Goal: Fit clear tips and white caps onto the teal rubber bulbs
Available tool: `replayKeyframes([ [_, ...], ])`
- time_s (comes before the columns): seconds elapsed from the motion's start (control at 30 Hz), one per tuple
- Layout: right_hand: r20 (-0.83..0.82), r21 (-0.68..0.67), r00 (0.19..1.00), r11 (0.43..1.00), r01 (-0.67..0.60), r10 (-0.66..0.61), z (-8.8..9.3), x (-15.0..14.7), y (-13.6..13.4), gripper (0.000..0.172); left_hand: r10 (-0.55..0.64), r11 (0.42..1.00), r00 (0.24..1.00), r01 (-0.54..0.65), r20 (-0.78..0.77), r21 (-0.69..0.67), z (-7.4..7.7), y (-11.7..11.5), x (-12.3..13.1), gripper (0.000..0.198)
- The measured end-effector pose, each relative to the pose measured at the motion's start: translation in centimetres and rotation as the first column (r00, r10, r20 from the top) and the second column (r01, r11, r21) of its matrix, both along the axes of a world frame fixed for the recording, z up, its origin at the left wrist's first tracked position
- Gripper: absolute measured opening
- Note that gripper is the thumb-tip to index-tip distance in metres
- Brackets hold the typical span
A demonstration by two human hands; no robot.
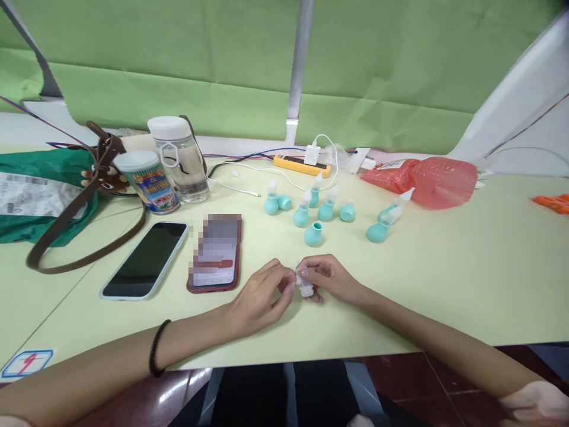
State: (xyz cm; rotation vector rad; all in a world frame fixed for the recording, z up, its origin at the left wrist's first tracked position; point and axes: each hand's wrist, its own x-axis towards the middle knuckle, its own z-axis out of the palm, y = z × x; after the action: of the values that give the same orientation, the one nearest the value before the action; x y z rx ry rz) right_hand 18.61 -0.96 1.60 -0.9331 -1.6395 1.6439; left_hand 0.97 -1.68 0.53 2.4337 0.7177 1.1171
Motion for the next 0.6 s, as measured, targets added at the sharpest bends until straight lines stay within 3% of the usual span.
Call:
replayKeyframes([
  [0.07, 0.018, 0.012, 0.999, 0.999, -0.040, 0.040, 0.2, 0.2, 0.1, 0.027, -0.016, 0.984, 0.999, 0.022, 0.037, -0.175, 0.4, -0.3, 0.0, 0.007],
  [0.13, 0.043, 0.017, 0.995, 0.995, -0.095, 0.095, 0.4, 0.5, 0.2, 0.027, -0.034, 0.920, 0.995, 0.066, 0.090, -0.385, 0.8, -0.7, 0.1, 0.009],
  [0.27, 0.075, -0.012, 0.974, 0.977, -0.213, 0.213, 0.8, 1.0, 0.6, 0.027, -0.064, 0.643, 0.950, 0.273, 0.305, -0.715, 1.4, -1.0, 0.4, 0.015],
  [0.37, 0.113, -0.014, 0.957, 0.963, -0.268, 0.267, 1.0, 1.5, 1.0, 0.027, -0.075, 0.429, 0.879, 0.455, 0.471, -0.780, 1.4, -0.6, 0.6, 0.019],
  [0.47, 0.159, -0.009, 0.939, 0.952, -0.307, 0.305, 1.2, 2.0, 1.4, 0.027, -0.087, 0.291, 0.838, 0.539, 0.539, -0.791, 1.1, 0.0, 0.7, 0.020],
  [0.53, 0.176, 0.007, 0.938, 0.952, -0.305, 0.299, 1.4, 2.2, 1.6, 0.026, -0.121, 0.304, 0.845, 0.531, 0.521, -0.791, 1.0, 0.2, 0.5, 0.020],
  [0.57, 0.184, 0.024, 0.942, 0.957, -0.290, 0.281, 1.4, 2.3, 1.6, 0.026, -0.143, 0.372, 0.868, 0.492, 0.475, -0.787, 0.9, 0.2, 0.4, 0.019],
  [0.6, 0.195, 0.054, 0.949, 0.964, -0.261, 0.246, 1.5, 2.4, 1.7, 0.025, -0.159, 0.486, 0.905, 0.420, 0.395, -0.767, 0.9, 0.3, 0.3, 0.018],
])
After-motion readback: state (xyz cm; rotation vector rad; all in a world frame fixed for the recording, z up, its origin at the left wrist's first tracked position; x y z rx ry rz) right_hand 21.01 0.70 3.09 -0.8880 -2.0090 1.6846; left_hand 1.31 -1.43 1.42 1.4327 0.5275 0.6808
